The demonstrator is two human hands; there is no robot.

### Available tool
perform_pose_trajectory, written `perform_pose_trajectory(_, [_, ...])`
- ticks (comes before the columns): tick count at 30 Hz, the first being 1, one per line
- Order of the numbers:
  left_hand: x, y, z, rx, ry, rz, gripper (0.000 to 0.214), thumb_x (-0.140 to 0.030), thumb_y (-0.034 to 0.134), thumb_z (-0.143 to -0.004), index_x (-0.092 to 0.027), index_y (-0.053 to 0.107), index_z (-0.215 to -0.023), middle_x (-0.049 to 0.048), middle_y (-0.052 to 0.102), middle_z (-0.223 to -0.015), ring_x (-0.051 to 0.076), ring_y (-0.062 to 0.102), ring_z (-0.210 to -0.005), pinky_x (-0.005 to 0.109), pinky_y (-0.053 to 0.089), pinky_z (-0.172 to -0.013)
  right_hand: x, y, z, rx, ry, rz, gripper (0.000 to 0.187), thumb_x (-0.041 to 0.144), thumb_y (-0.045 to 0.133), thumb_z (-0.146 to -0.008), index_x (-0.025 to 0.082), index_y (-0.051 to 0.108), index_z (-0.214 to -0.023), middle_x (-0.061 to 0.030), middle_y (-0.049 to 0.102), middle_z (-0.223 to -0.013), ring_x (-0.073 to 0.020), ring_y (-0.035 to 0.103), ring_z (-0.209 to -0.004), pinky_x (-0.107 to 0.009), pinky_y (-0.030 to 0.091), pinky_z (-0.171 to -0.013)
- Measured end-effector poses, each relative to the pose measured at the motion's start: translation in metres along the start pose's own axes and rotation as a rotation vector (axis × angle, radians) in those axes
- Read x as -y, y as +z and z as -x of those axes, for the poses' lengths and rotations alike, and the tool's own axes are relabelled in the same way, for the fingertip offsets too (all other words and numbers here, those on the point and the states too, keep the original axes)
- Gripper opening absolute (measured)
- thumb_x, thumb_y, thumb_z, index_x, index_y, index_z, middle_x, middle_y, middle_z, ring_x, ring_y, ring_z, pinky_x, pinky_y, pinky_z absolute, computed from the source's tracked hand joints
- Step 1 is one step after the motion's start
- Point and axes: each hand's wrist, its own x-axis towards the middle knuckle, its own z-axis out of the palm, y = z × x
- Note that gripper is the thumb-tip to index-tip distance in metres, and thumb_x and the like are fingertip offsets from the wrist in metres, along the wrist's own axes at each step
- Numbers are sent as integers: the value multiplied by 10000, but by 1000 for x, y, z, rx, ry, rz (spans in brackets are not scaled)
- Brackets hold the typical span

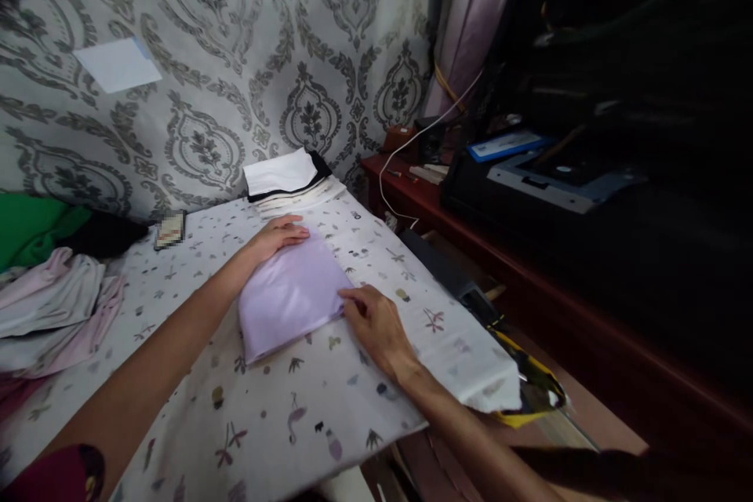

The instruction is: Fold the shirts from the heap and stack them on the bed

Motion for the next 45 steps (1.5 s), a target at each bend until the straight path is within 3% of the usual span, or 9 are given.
perform_pose_trajectory(5, [9,-1,60,43,315,-801,448,-265,552,-938,-165,559,-1374,161,609,-1392,301,533,-1335,498,317,-1181,23,-7,-33,-18,-225,315,363,317,480,-920,266,768,-1134,-87,685,-999,-234,670,-852,-378,547,-769])
perform_pose_trajectory(10, [28,4,120,95,381,-1314,649,-513,475,-978,-128,402,-1496,202,339,-1604,335,236,-1520,609,146,-1217,62,42,-111,310,-453,417,436,284,400,-995,190,649,-1340,-119,613,-1396,-261,487,-1368,-409,349,-1162])
perform_pose_trajectory(14, [42,7,129,43,458,-1404,709,-618,357,-986,-133,393,-1502,199,378,-1585,323,249,-1517,591,159,-1220,59,83,-152,522,-370,553,549,449,332,-1035,188,481,-1494,-118,372,-1606,-262,242,-1521,-500,181,-1225])
perform_pose_trajectory(20, [52,10,135,-34,503,-1406,707,-615,308,-999,-130,408,-1503,192,407,-1570,314,261,-1513,593,133,-1227,35,97,-159,496,-353,581,651,582,209,-1021,241,419,-1534,-80,292,-1646,-239,158,-1543,-502,106,-1234])
perform_pose_trajectory(29, [56,16,209,290,539,-1189,643,-652,389,-959,-349,389,-1526,67,267,-1652,285,188,-1540,568,103,-1247,35,102,-158,448,-388,633,642,586,220,-1014,260,424,-1528,-77,308,-1640,-257,203,-1532,-512,142,-1228])
perform_pose_trajectory(33, [34,-9,182,159,400,-1001,586,-538,272,-1020,-298,388,-1541,32,359,-1612,216,260,-1521,420,120,-1274,35,101,-157,461,-407,617,618,546,250,-1026,233,417,-1531,-101,314,-1636,-262,203,-1532,-527,140,-1223])
perform_pose_trajectory(35, [28,-29,151,23,322,-1024,626,-521,298,-1015,-215,343,-1560,78,276,-1645,232,168,-1546,455,74,-1266,34,101,-157,452,-410,619,607,531,253,-1031,231,411,-1535,-102,317,-1635,-256,195,-1534,-523,138,-1224])
perform_pose_trajectory(39, [37,-65,96,-47,109,-1070,633,-518,335,-995,-185,355,-1533,151,277,-1636,271,174,-1543,541,77,-1232,33,102,-156,444,-403,617,596,535,259,-1032,245,421,-1526,-94,329,-1632,-247,204,-1532,-514,144,-1222])
perform_pose_trajectory(45, [45,-69,96,-243,109,-772,595,-462,430,-976,-158,383,-1485,176,249,-1648,266,188,-1540,463,160,-1239,39,93,-166,440,-445,631,515,426,286,-1040,200,511,-1444,-128,473,-1540,-264,374,-1449,-518,232,-1180])
